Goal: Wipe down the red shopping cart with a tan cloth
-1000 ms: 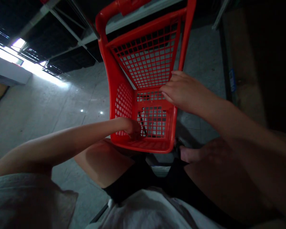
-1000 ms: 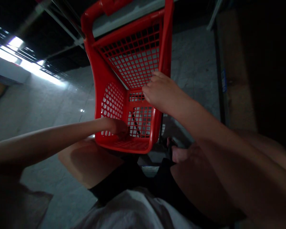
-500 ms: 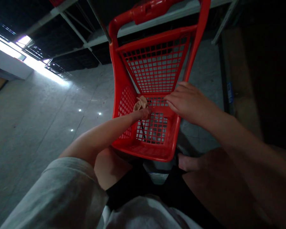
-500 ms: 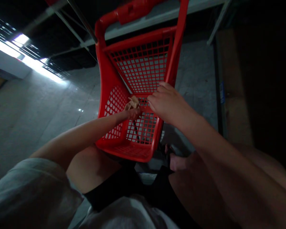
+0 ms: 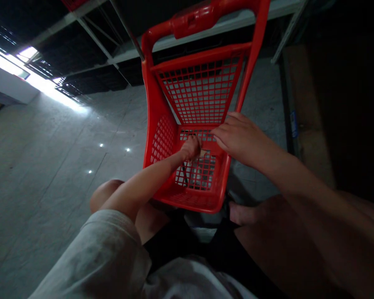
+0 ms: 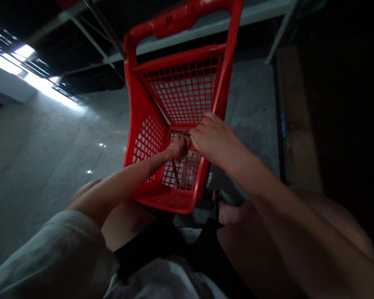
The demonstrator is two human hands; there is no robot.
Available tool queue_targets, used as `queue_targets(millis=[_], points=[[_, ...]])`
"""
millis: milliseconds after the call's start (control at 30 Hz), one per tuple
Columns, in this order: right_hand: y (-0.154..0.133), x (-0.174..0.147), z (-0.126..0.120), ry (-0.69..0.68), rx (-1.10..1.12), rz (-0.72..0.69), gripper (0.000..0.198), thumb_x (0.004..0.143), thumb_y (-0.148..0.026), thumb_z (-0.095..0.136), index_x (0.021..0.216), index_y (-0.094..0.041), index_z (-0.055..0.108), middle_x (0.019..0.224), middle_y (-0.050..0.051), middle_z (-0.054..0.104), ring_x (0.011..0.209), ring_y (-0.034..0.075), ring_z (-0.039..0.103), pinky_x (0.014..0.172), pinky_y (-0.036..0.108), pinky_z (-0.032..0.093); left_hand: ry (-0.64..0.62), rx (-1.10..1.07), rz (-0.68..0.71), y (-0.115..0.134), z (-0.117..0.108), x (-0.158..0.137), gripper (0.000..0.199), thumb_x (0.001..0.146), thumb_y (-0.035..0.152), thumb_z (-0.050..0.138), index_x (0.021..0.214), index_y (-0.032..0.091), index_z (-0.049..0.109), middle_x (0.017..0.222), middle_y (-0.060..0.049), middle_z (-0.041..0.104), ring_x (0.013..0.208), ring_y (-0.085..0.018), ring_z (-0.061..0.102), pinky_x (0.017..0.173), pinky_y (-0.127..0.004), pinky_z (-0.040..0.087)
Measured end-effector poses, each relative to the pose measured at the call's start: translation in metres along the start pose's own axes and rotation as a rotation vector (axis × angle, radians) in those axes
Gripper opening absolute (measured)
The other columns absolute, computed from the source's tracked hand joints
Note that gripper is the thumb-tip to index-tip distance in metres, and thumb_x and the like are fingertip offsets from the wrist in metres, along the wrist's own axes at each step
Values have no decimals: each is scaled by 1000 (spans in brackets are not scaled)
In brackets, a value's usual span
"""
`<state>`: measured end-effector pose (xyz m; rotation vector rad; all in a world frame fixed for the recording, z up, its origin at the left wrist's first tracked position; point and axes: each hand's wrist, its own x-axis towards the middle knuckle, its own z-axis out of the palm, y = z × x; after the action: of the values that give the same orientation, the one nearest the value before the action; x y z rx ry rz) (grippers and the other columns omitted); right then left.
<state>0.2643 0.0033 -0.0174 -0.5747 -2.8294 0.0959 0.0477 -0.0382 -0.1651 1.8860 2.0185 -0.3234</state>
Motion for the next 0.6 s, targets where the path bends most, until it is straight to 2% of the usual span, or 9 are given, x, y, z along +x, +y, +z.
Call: queue_targets(millis=[100, 167, 200, 267, 367, 400, 467, 533, 600], points=[[2, -2, 0, 10, 7, -27, 36, 104, -27, 44, 108, -22, 79, 97, 10, 80, 108, 30, 68, 116, 55, 39, 18, -58, 182, 29, 17, -4, 41, 98, 22, 58, 138, 17, 57, 142, -15, 59, 124, -24, 63, 106, -32, 52], [5, -4, 0, 24, 8, -38, 34, 103, -26, 45, 106, -22, 79, 96, 9, 80, 106, 29, 68, 116, 54, 40, 39, -81, 242, 29, 14, -4, 36, 101, 29, 58, 137, 22, 60, 145, -11, 58, 126, -22, 62, 110, -31, 49], [6, -5, 0, 30, 6, -40, 35, 103, -25, 45, 105, -22, 79, 96, 9, 80, 105, 28, 68, 116, 53, 40, 57, -83, 194, 22, 9, -4, 36, 102, 34, 60, 137, 23, 60, 146, -10, 57, 127, -23, 61, 110, -32, 49], [8, -6, 0, 32, 5, -43, 36, 103, -24, 43, 99, -21, 79, 94, 9, 79, 102, 27, 68, 116, 52, 41, 96, -75, -14, 0, -4, -3, 44, 100, 41, 66, 138, 21, 59, 148, -14, 56, 128, -27, 61, 109, -36, 51], [10, -9, -2, 23, 23, -60, 37, 103, -22, 43, 95, -20, 79, 92, 9, 79, 99, 26, 70, 117, 51, 42, 137, -73, -307, -28, -17, -1, 53, 97, 39, 72, 140, 14, 55, 145, -24, 56, 129, -35, 61, 102, -43, 54], [11, -10, -2, 26, 34, -67, 36, 103, -22, 43, 95, -20, 79, 95, 9, 79, 100, 26, 70, 118, 51, 43, 150, -78, -349, -29, -18, 1, 56, 97, 40, 71, 141, 11, 53, 145, -28, 55, 129, -37, 60, 100, -45, 55], [16, -12, -5, 51, 58, -62, 34, 102, -23, 45, 100, -21, 79, 104, 9, 80, 109, 26, 70, 118, 52, 44, 182, -95, -389, -16, -12, 7, 63, 97, 46, 70, 143, 8, 51, 148, -31, 52, 131, -38, 60, 100, -44, 56], [24, -14, -9, 98, 72, -26, 32, 102, -26, 47, 107, -23, 78, 115, 8, 79, 121, 28, 67, 120, 55, 44, 198, -125, -274, 13, -2, 15, 63, 98, 50, 68, 142, 7, 53, 149, -30, 51, 130, -36, 62, 103, -41, 55], [36, -16, -14, 144, 73, 25, 32, 102, -29, 47, 114, -26, 77, 121, 7, 78, 130, 29, 64, 121, 58, 43, 198, -153, 38, 45, 7, 23, 53, 101, 44, 64, 140, 9, 57, 148, -26, 54, 129, -32, 64, 107, -39, 53]])
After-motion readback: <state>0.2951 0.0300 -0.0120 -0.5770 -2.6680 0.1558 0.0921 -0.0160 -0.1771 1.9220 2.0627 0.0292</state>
